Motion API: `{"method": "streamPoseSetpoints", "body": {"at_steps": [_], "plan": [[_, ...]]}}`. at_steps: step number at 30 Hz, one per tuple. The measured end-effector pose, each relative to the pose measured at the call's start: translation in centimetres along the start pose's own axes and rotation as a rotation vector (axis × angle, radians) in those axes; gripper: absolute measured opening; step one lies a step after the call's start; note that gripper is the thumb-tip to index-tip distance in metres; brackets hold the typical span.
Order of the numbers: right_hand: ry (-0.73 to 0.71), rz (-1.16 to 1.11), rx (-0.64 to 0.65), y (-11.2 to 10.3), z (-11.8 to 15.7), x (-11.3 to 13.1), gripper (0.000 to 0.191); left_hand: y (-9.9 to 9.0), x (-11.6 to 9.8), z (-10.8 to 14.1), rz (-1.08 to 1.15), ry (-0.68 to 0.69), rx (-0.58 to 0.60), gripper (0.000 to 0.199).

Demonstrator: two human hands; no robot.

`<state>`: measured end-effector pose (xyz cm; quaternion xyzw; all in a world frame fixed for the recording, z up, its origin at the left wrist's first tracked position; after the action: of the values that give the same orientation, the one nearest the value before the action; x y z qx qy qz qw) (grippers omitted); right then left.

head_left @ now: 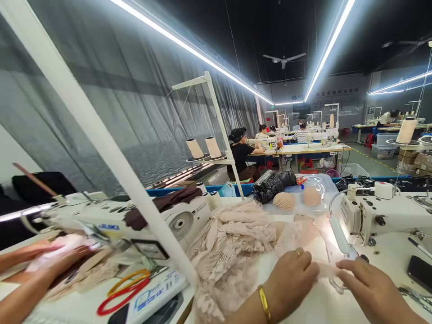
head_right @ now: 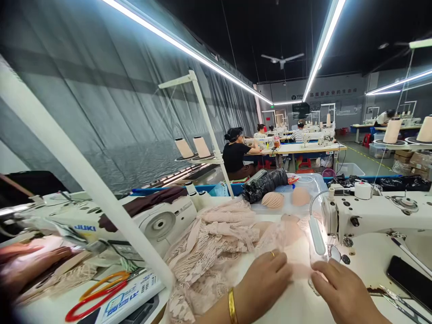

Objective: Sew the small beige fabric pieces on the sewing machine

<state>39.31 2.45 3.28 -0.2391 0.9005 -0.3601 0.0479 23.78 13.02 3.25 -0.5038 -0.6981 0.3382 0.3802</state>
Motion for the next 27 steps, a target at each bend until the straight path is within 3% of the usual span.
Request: {"method": "streamPoseSetpoints", "body": {"at_steps": [2,4,7,8,11,13,17,20,23,27], "plan": [[0.041,-0.091,0.119,2.1,1.8,-1.2,0.032,3.0,-1.7,0.7,-0.011,0.164,0.118,0.037],[0.182,-0.218,0.255,3.3,2.8,-2.8,0.032,5.0,-2.9,0.6,0.047,0.282,0.191,0.034],[0.498,-0.454,0.466,4.4,3.7,-5.3,0.032,5.9,-3.3,-1.6,0.104,0.27,0.221,0.016],[0.522,-0.485,0.495,4.5,3.8,-5.8,0.032,6.0,-3.1,-2.6,0.106,0.243,0.236,0.015],[0.301,-0.415,0.434,4.1,3.6,-6.5,0.035,6.4,-2.6,-4.5,0.069,0.146,0.264,0.024],[0.176,-0.334,0.39,4.0,4.1,-6.8,0.037,6.7,-2.5,-4.8,0.063,0.117,0.222,0.031],[0.143,-0.145,0.499,4.0,5.5,-6.9,0.04,6.9,-3.4,-4.2,0.132,0.168,0.066,0.026],[0.137,-0.125,0.612,3.5,5.7,-6.2,0.041,6.6,-3.4,-4.0,0.165,0.143,-0.023,0.023],[0.139,-0.161,0.648,3.0,5.5,-5.9,0.037,6.2,-3.3,-4.2,0.189,0.094,-0.035,0.018],[0.091,-0.189,0.603,2.7,5.3,-5.5,0.034,5.6,-3.3,-4.4,0.236,0.067,-0.04,0.017]]}}
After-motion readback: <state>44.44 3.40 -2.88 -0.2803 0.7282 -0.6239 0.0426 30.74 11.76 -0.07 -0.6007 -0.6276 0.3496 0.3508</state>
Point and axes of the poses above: each hand's wrist, its own z-axis away from the middle knuckle, its own y-axis out of the palm, x = y × z, the point moved 7 cm from there along -z, towards the middle knuckle, and after that the axes turned 1 degree about -z, right-handed, at the moved point
